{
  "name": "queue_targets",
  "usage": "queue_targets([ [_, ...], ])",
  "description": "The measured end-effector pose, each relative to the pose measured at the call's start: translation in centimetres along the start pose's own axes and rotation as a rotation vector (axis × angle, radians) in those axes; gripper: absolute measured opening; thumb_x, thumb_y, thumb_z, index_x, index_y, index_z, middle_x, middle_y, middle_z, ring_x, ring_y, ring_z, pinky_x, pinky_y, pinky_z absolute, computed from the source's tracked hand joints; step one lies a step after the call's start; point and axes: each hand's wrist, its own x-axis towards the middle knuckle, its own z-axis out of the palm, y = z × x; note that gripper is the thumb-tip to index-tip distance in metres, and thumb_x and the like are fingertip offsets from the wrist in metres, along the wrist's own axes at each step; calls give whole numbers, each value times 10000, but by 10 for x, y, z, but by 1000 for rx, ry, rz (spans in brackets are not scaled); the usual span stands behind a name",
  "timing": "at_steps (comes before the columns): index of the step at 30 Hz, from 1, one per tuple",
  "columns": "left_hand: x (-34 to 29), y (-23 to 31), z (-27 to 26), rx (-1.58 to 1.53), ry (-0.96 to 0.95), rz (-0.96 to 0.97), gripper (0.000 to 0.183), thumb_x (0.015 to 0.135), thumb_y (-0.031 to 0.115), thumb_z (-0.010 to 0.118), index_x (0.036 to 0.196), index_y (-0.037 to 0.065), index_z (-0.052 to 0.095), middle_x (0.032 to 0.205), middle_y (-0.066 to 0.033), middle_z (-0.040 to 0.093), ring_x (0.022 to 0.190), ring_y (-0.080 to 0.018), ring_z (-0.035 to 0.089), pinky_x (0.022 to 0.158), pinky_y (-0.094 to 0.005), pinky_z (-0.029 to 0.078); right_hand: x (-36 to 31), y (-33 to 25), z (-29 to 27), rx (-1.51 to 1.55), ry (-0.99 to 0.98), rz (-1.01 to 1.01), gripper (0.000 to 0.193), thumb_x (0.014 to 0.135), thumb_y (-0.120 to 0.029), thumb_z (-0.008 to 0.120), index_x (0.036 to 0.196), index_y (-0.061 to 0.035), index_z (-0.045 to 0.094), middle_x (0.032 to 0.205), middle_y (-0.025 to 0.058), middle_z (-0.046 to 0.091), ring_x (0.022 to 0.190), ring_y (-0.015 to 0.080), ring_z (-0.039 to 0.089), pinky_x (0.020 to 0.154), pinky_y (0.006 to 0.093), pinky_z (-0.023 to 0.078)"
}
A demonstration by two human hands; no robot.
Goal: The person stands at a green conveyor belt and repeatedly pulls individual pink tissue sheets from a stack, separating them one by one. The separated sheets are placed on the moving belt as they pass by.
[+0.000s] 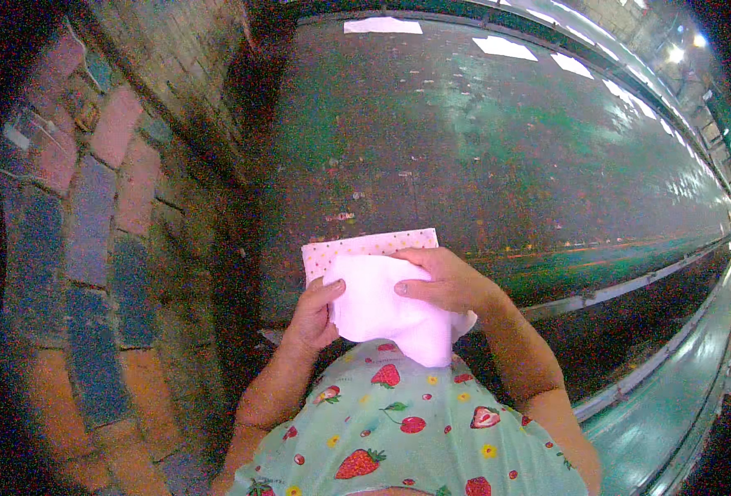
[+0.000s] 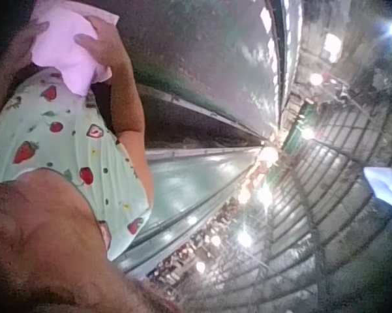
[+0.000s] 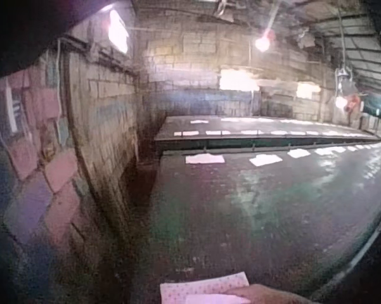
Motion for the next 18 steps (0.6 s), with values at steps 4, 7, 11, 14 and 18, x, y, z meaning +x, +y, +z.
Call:
queue_targets([
  [4,-7,2,7,6,-20,136,316,965,97,685,1247,-43,652,1138,-126,732,986,-227,730,876,-391,601,15,10,23,-493,501,-264,421,846,-60,717,1261,-2,669,1079,137,713,965,218,684,865,352,539],
  [7,-6,6,18,91,14,222,231,962,46,686,1180,-26,695,1069,-104,748,910,-180,727,805,-347,607,15,1,42,-435,638,-380,400,810,24,712,1207,-24,701,1040,144,703,884,255,684,817,346,552],
  [11,-2,8,30,161,23,284,197,958,25,689,1149,-22,712,1036,-95,751,864,-152,719,772,-324,600,6,-25,62,-405,586,-508,357,770,4,786,1119,-35,723,964,119,698,788,222,680,690,325,566],
  [14,3,7,31,130,-38,256,193,953,15,691,1140,-23,715,1029,-90,753,854,-140,715,765,-308,591,4,-35,64,-493,668,-431,344,722,6,819,1051,-27,725,876,114,696,696,182,681,618,295,558],
  [18,12,-3,27,248,-90,228,176,947,4,688,1116,-24,726,1007,-82,759,855,-128,713,751,-287,580,-6,-31,62,-565,715,-345,240,739,10,807,950,-33,700,803,92,691,646,174,680,593,292,555],
])
